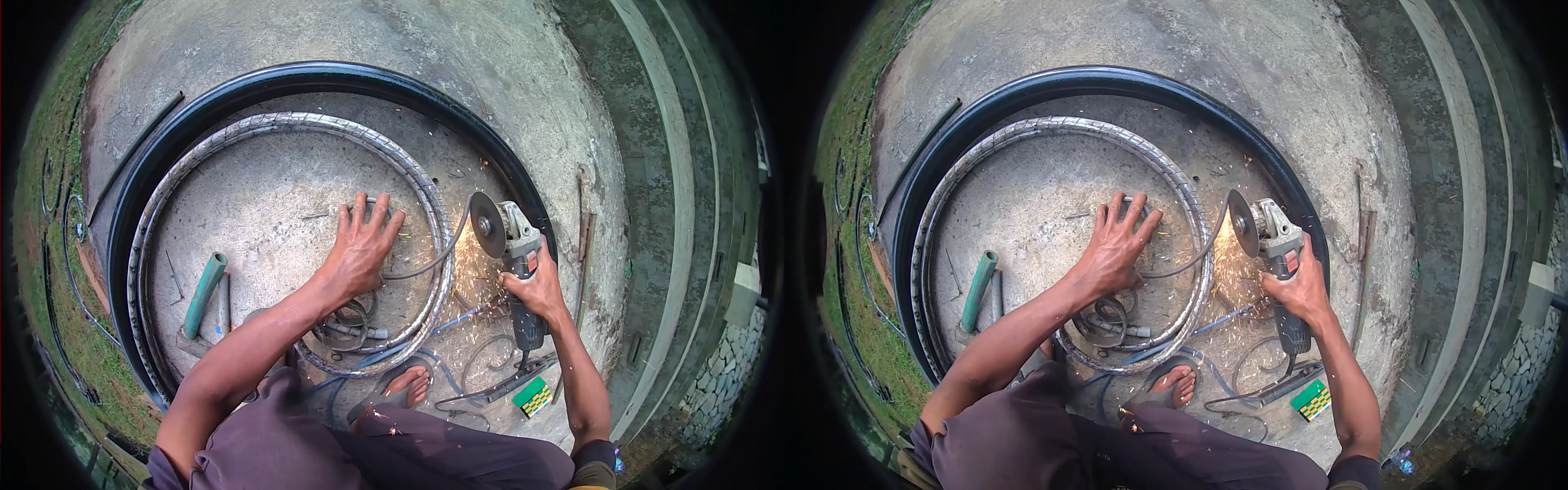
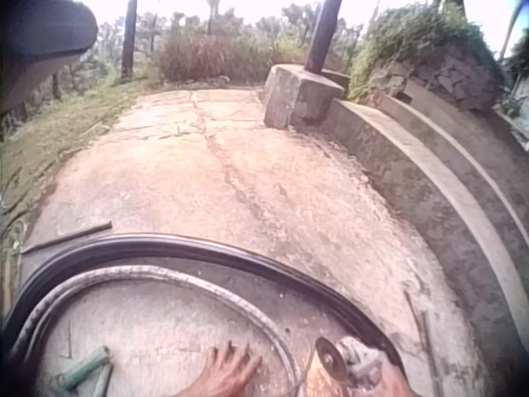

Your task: The person uses an angle grinder to cut a piece of curved metal rod, then picks up a scroll-shaped metal piece and welds it to the end of a long black pipe using a stick welder.

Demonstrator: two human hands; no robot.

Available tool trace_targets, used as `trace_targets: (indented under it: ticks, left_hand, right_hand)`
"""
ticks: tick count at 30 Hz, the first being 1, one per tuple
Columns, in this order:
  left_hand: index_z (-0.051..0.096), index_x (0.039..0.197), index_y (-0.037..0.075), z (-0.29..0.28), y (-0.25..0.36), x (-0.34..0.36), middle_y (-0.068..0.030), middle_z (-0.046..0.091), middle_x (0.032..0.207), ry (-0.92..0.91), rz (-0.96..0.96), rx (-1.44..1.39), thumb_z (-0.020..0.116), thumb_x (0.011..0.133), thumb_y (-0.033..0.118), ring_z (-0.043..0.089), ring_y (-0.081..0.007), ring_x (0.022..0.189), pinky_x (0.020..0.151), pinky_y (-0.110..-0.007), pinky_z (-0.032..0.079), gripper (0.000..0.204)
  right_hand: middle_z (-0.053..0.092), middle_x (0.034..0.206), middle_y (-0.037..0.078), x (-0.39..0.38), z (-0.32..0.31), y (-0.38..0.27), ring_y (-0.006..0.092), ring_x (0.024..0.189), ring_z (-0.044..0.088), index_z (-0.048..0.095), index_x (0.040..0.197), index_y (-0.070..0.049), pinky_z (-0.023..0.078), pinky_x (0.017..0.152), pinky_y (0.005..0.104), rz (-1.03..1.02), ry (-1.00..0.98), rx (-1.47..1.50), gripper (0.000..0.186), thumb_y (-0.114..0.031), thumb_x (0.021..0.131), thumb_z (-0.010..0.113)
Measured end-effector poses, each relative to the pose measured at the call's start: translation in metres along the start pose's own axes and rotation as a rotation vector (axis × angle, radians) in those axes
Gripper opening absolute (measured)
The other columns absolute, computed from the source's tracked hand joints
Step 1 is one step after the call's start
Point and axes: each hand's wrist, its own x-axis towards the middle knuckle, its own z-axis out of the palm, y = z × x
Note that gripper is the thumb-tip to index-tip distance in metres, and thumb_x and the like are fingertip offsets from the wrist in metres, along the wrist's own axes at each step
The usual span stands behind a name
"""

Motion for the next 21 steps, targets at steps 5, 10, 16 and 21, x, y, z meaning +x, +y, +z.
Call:
trace_targets:
  ticks: [5, 10, 16, 21]
  left_hand:
    - [0.039, 0.151, 0.011, 0.000, 0.000, 0.000, -0.0248, 0.027, 0.159, -0.012, -0.012, 0.018, 0.099, 0.050, 0.019, 0.024, -0.0535, 0.146, 0.118, -0.070, 0.028, 0.118]
    - [0.038, 0.152, 0.011, 0.007, -0.001, 0.000, -0.0248, 0.027, 0.159, 0.016, -0.006, 0.051, 0.099, 0.051, 0.020, 0.023, -0.0531, 0.147, 0.119, -0.070, 0.027, 0.118]
    - [0.038, 0.152, 0.010, 0.007, -0.001, 0.000, -0.0247, 0.027, 0.159, 0.011, -0.002, 0.054, 0.099, 0.052, 0.021, 0.023, -0.0536, 0.147, 0.118, -0.071, 0.027, 0.118]
    - [0.038, 0.152, 0.010, 0.004, 0.000, -0.001, -0.0245, 0.027, 0.159, -0.001, -0.008, 0.031, 0.099, 0.052, 0.021, 0.023, -0.0543, 0.147, 0.117, -0.071, 0.028, 0.118]
  right_hand:
    - [0.066, 0.118, 0.015, 0.001, -0.005, -0.015, 0.0231, 0.108, 0.062, 0.045, 0.137, 0.002, 0.048, 0.099, 0.0371, 0.114, -0.048, 0.038, 0.079, -0.013, 0.069, 0.082]
    - [0.070, 0.113, 0.018, 0.004, -0.007, -0.007, 0.0285, 0.101, 0.069, 0.038, 0.142, -0.002, 0.051, 0.096, 0.0394, 0.065, -0.056, -0.050, 0.085, -0.019, 0.070, 0.079]
    - [0.070, 0.112, 0.016, 0.007, -0.008, -0.002, 0.0265, 0.098, 0.069, 0.041, 0.139, -0.002, 0.052, 0.093, 0.0387, -0.039, -0.029, -0.022, 0.080, -0.017, 0.070, 0.078]
    - [0.069, 0.107, 0.013, 0.013, -0.011, -0.008, 0.0220, 0.094, 0.067, 0.042, 0.138, -0.001, 0.053, 0.090, 0.0358, -0.028, -0.035, 0.032, 0.078, -0.016, 0.070, 0.079]
